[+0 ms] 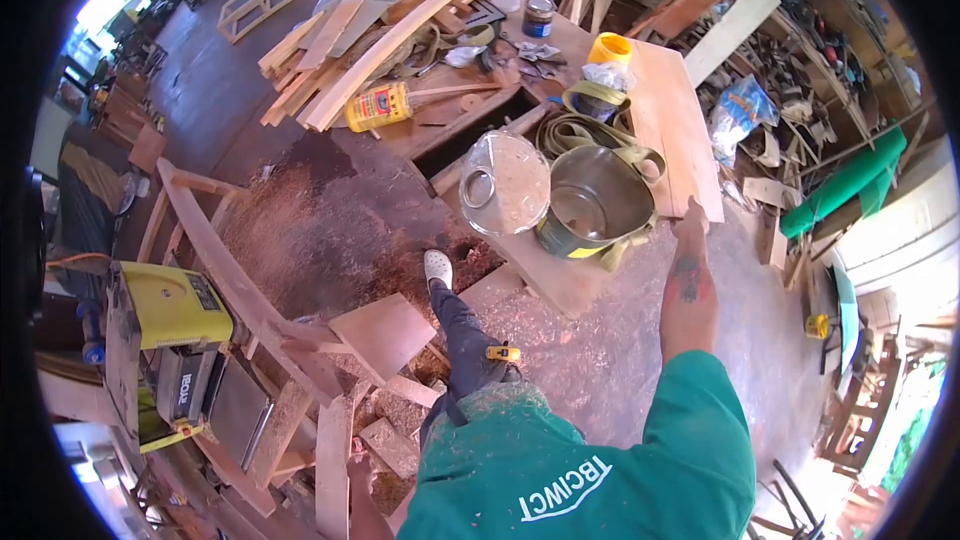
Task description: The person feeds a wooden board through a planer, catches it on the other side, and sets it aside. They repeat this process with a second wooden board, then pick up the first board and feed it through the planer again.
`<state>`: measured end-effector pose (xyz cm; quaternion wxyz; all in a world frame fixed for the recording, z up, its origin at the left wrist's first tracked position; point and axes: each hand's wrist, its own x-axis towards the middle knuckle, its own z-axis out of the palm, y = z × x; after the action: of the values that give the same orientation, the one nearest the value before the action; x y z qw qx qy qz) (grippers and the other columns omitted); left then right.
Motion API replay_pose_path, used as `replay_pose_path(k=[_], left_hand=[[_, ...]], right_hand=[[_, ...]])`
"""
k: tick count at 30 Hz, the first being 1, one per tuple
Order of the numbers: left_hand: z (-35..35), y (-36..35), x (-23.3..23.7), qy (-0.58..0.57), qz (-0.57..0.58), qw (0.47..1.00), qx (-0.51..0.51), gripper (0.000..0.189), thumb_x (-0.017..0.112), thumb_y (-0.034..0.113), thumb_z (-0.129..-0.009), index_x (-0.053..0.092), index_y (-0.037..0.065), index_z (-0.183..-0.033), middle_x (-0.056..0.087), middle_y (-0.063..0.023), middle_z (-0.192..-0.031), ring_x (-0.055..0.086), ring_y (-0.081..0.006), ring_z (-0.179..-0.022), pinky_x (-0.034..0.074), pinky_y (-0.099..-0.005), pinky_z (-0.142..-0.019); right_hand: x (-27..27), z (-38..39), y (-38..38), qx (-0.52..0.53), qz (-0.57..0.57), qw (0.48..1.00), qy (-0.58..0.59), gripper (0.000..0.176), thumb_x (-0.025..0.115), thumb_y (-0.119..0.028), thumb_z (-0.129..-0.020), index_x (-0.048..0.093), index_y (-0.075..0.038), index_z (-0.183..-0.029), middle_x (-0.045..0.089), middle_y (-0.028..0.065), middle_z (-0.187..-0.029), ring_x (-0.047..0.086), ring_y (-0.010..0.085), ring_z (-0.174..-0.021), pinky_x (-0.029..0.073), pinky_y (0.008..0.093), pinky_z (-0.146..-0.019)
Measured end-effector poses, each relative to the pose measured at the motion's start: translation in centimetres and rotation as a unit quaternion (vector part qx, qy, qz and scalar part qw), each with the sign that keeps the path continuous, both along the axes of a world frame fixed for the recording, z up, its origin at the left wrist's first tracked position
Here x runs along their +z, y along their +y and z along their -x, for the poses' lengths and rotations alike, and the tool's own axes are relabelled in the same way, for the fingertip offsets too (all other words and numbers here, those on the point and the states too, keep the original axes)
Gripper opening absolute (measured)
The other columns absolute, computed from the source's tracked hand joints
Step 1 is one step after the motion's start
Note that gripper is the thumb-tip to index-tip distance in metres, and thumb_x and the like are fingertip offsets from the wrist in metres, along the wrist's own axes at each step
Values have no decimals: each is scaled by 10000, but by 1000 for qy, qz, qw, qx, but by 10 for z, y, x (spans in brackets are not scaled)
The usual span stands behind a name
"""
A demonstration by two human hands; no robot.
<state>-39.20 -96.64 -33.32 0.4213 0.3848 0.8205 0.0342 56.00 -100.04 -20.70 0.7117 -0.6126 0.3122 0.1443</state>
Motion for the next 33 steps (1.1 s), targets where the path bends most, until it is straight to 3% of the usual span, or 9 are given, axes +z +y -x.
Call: replay_pose_path(k=[2,3,5,11,19,22,25,30,33], left_hand=[[-65,6,76,-37,23,996,84,269,632,194,-774,548,-6,-934,590,-108,-723,561,-193,-573,453,-324,-495],[-77,6,84,-30,43,994,98,291,639,200,-772,551,-14,-948,606,-126,-758,583,-231,-687,474,-351,-638],[-48,-11,26,-23,48,996,74,317,643,214,-771,553,-18,-965,615,-138,-800,587,-247,-749,466,-355,-691],[-43,-16,6,17,87,996,-30,425,666,272,-748,560,-20,-1038,611,-195,-978,591,-303,-909,454,-369,-783],[-91,58,92,15,21,993,-118,487,668,267,-738,519,-34,-1090,604,-210,-953,585,-316,-905,447,-382,-790],[-80,77,78,67,-19,979,-190,482,667,258,-741,517,-57,-1074,617,-195,-912,601,-291,-851,459,-366,-760],[-91,87,95,4,-36,991,-132,468,661,261,-745,522,-62,-1054,620,-179,-906,607,-262,-835,463,-342,-738],[-100,85,79,-44,-81,991,-93,387,654,247,-743,558,-15,-1011,622,-157,-880,600,-244,-795,460,-336,-719],[-141,92,106,-126,-169,961,-182,359,641,241,-748,570,3,-1008,611,-174,-863,595,-252,-759,467,-330,-692]], right_hand=[[-11,-17,-18,8,-4,1000,29,304,568,-314,-838,517,-95,-1043,565,63,-919,562,249,-800,443,392,-611],[-45,-44,-41,77,-5,997,21,302,567,-314,-835,521,-101,-1044,572,60,-919,567,247,-792,450,387,-609],[-57,-57,-41,156,-8,988,7,300,567,-315,-832,525,-107,-1045,580,57,-919,572,244,-783,458,383,-608],[26,-30,-16,-8,-182,982,-46,335,593,-282,-822,517,-86,-1084,575,101,-1025,580,272,-910,513,413,-703],[95,-48,-12,50,-197,953,-223,398,591,-216,-826,463,-29,-1152,557,134,-1079,561,322,-965,519,489,-734],[118,-92,-2,43,-203,947,-244,361,507,-140,-820,447,-4,-1148,559,154,-1062,590,340,-892,536,480,-664],[206,-56,27,36,-236,931,-277,382,524,-135,-781,452,66,-1098,562,174,-1025,601,337,-839,530,457,-669],[283,-27,42,-42,-97,917,-384,364,610,-117,-727,500,52,-1031,547,154,-1011,592,277,-839,503,389,-755],[323,1,35,-127,-91,901,-404,367,706,-95,-679,521,108,-923,557,179,-921,604,297,-768,542,434,-659]])
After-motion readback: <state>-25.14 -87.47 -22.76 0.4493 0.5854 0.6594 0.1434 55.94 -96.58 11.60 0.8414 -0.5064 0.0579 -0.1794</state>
